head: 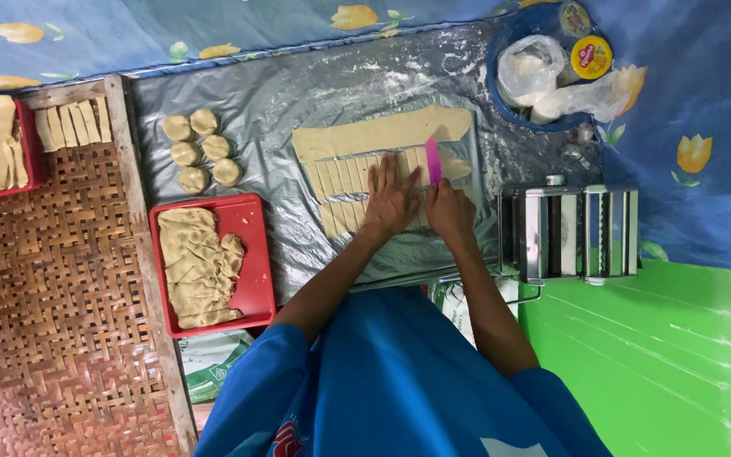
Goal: Cutting thin strips of dough using a plastic spatula on a covered workbench.
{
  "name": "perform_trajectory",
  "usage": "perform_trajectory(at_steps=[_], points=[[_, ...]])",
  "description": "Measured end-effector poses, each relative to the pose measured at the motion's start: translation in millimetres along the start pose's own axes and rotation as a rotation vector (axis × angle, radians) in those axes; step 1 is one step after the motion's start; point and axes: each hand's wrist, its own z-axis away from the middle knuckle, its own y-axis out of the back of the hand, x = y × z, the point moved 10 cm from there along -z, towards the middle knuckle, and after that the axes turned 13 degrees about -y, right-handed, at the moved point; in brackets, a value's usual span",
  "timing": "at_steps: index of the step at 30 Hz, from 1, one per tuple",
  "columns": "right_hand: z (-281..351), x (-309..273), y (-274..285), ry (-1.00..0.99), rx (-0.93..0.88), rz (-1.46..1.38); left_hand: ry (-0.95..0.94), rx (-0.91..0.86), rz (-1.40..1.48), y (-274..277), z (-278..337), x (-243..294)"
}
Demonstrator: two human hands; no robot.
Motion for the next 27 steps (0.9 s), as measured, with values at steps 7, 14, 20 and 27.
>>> perform_trajectory(at_steps=[7, 14, 20, 27], points=[[-7, 7, -17, 0.038, -0.024, 0.059, -0.019, 0.025, -0.022, 0, -1, 1], [-10, 9, -32, 0.061, -0.083, 0.128, -0.023, 0.044, -0.031, -2, -4, 9], [1, 16, -37, -0.004, -0.120, 0.145, -0.026, 0.062, -0.046, -3, 1, 9], [36, 7, 0, -0.013, -0.157, 0.068, -0.061, 0.127, -0.034, -7, 5, 11]])
